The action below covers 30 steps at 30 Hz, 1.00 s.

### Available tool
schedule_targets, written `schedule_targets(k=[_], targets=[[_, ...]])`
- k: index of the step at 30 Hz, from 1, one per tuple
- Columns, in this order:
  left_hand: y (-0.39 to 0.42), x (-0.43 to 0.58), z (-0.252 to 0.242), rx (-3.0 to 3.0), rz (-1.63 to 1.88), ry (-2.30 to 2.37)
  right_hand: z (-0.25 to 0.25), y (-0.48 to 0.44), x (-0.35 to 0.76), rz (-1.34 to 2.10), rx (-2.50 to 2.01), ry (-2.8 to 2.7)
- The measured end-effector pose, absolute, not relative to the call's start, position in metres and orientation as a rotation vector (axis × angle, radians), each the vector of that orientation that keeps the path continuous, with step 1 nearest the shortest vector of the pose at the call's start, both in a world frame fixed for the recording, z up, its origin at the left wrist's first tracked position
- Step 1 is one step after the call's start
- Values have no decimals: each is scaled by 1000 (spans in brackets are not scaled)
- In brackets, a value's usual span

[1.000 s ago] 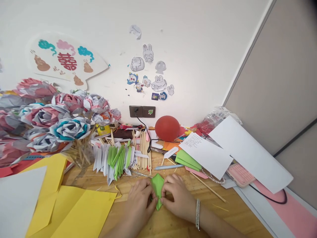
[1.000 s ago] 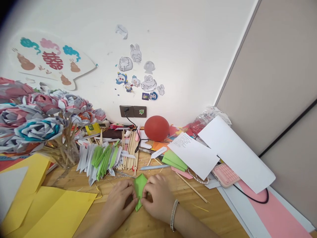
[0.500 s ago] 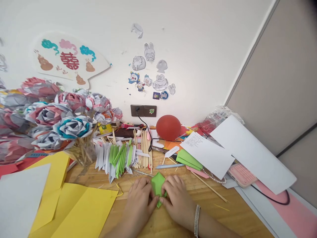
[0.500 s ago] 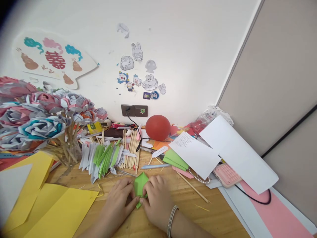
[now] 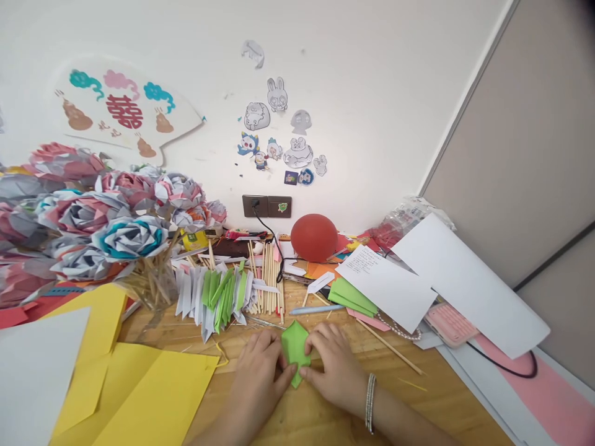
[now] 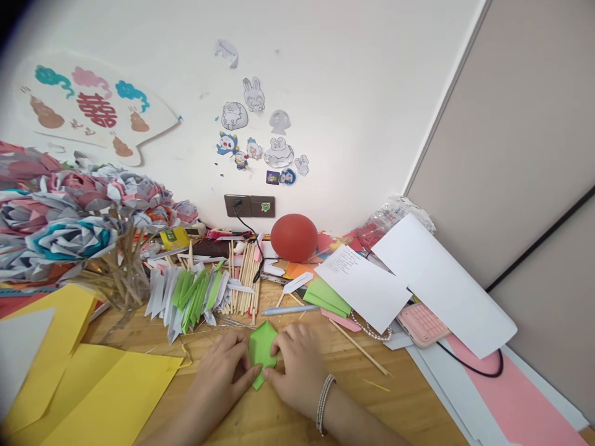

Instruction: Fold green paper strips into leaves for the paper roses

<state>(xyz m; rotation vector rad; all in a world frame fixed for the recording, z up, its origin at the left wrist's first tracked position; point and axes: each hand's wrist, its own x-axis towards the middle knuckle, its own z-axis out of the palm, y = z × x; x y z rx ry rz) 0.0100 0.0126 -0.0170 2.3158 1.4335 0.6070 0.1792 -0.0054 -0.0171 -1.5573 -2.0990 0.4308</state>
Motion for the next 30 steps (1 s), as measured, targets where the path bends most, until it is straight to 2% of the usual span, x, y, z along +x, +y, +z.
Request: schedule_targets(k=[8,30], targets=[[11,10,-14,2299,616,1446,-14,-1,181,442,-1631,-1971],[15,10,-17,2319,593,1461,-24,-8,171,382,-1594,-2086]])
